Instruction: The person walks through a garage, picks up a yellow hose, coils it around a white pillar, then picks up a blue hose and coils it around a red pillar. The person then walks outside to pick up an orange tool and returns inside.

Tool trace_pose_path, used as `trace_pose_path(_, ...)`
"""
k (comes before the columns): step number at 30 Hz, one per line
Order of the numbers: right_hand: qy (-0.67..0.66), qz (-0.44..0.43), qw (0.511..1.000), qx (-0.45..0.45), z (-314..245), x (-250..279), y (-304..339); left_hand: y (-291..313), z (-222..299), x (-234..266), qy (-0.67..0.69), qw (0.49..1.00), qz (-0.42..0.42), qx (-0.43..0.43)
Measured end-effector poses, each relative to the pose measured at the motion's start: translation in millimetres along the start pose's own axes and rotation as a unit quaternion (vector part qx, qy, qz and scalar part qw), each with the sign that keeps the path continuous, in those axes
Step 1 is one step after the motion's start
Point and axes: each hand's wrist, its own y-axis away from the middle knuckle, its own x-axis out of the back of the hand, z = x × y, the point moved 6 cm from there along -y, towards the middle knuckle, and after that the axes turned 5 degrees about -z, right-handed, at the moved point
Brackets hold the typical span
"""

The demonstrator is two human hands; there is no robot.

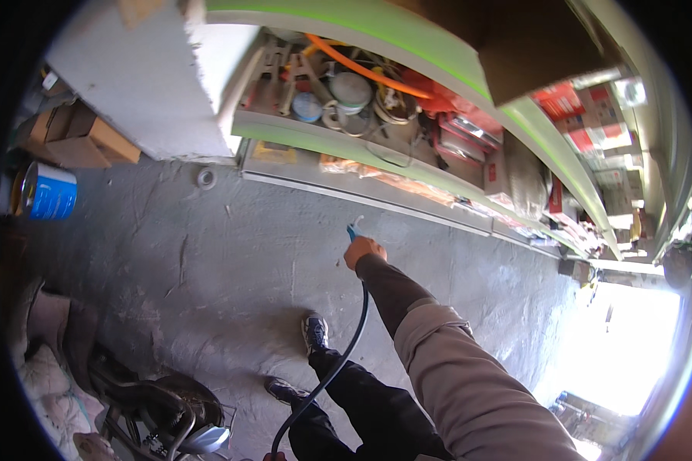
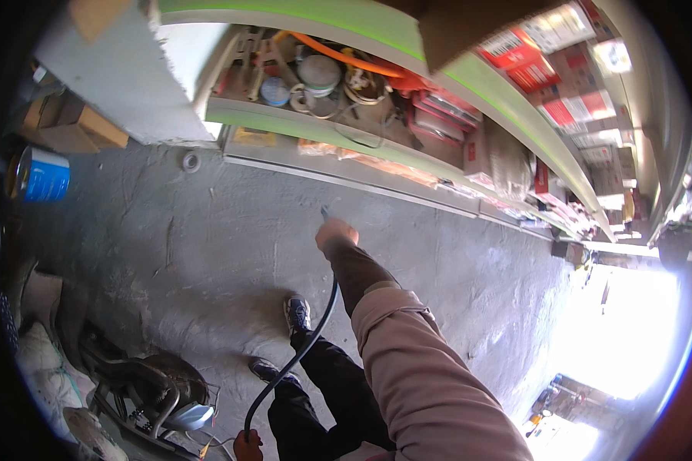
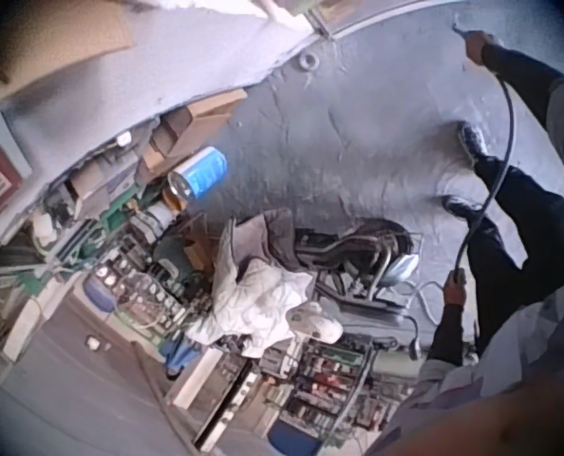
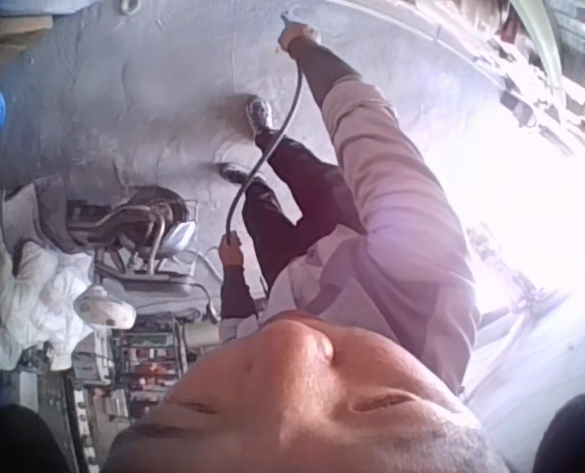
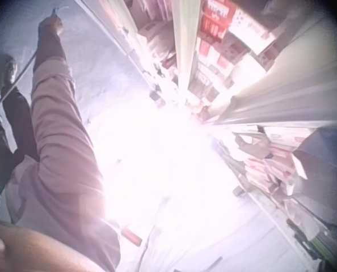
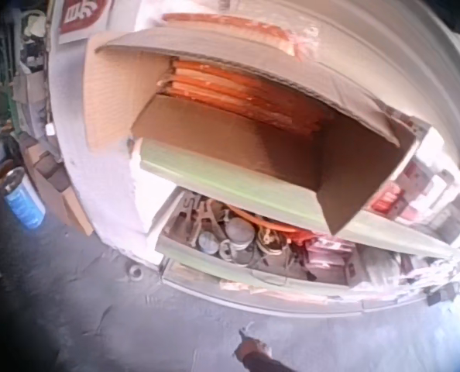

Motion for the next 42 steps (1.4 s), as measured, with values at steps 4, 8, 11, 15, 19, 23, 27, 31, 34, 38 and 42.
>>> trace_pose_path(4, -0.055, -0.039, 0.991, -0.116, 115.6, -67.0, 22.8, 0.1, 21.5, 4.3, 0.031, 0.999, -0.013, -0.005)
trace_pose_path(8, -0.076, -0.082, 0.972, -0.209, 227.0, -164.5, 80.2, -13.0, 29.5, 1.2, 0.067, 0.997, -0.023, -0.026)
trace_pose_path(11, -0.134, -0.104, 0.939, -0.299, 298.3, -237.8, 142.3, -26.3, 7.3, -1.4, 0.106, 0.993, -0.054, 0.027)
trace_pose_path(15, -0.168, -0.137, 0.910, -0.353, 351.5, -310.6, 204.7, -23.5, -16.0, 6.6, -0.028, 0.997, -0.052, -0.048)
trace_pose_path(19, -0.265, -0.036, 0.926, -0.266, 356.1, -317.4, 223.2, -35.9, -14.6, 7.9, -0.077, 0.989, -0.050, -0.115)
trace_pose_path(23, -0.319, 0.191, 0.919, -0.131, 369.5, -284.9, 242.3, -41.6, 30.1, -5.2, -0.190, 0.957, -0.137, -0.172)
trace_pose_path(27, -0.359, 0.227, 0.889, -0.169, 420.6, -315.4, 286.4, -15.6, 81.1, -46.5, -0.296, 0.919, -0.174, -0.196)
trace_pose_path(31, -0.330, 0.158, 0.917, -0.159, 447.8, -401.4, 334.3, 16.8, 115.7, -108.0, -0.343, 0.882, -0.210, -0.244)
trace_pose_path(34, -0.331, 0.107, 0.922, -0.172, 485.3, -473.5, 365.5, 49.5, 124.5, -155.7, -0.364, 0.864, -0.265, -0.226)
trace_pose_path(38, -0.376, 0.101, 0.863, -0.323, 598.9, -539.0, 401.8, 98.8, 147.0, -241.4, -0.450, 0.802, -0.269, -0.287)
trace_pose_path(42, -0.424, 0.177, 0.814, -0.356, 713.5, -564.9, 443.9, 159.8, 170.6, -327.3, -0.465, 0.787, -0.334, -0.230)
